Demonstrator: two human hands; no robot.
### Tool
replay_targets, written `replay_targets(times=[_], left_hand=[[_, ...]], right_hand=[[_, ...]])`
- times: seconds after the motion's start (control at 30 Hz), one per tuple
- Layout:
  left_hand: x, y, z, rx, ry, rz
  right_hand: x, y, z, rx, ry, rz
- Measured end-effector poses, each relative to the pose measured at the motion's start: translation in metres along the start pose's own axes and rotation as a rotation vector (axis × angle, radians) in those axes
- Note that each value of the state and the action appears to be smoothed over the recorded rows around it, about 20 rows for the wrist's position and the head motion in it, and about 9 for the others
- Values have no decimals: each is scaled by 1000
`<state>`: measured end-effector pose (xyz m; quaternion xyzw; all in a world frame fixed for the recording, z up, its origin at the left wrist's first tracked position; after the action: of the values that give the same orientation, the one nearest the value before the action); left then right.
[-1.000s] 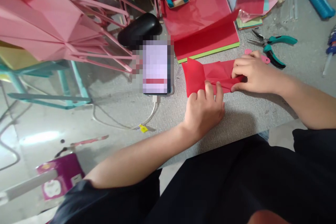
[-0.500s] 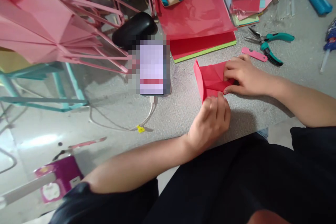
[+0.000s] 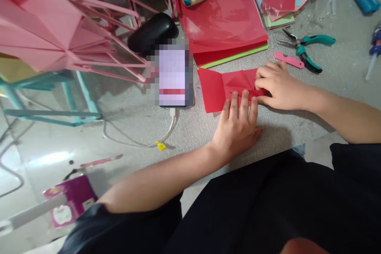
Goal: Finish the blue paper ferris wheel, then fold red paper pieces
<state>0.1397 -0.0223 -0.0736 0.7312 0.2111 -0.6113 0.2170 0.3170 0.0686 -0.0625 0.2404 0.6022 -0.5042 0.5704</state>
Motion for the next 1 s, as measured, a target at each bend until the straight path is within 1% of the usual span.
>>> replay_targets(times=[0.07, 0.17, 0.37, 0.5, 0.63, 0.73, 0.8, 0.83, 0.93, 1.0], left_hand=[[2, 0, 0, -18, -33, 20], [2, -3, -1, -8, -60, 43], [-2, -7, -4, -23, -121, 96], [-2, -7, -3, -23, -120, 103], [4, -10, -2, 1, -107, 149], [7, -11, -2, 12, -120, 179], [7, -12, -2, 14, -129, 184], [7, -11, -2, 18, -132, 186], [4, -10, -4, 42, -140, 187], [3, -10, -4, 53, -145, 182]], right_hand=[[0, -2, 3, 19, 4, 28], [-1, -2, 6, 52, 12, 66], [-7, 6, 8, 117, 11, 61], [-11, 13, 8, 135, 13, 22], [-17, 20, 6, 148, -2, -33], [-24, 25, 3, 137, 17, -96], [-28, 24, 1, 80, 52, -129], [-29, 22, 1, 27, 67, -137], [-28, 14, 2, -198, 74, -124], [-25, 11, 4, -306, 51, -96]])
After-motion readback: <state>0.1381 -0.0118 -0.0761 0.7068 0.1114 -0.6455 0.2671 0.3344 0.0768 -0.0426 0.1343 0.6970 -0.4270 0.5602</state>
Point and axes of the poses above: each hand's wrist, its own z-axis away from the middle knuckle, its own x-axis out of the palm, y = z × x, the point moved 4 cm from there along -z, towards the middle knuckle, and after that the axes turned 13 degrees about x, right-handed, at the moved point
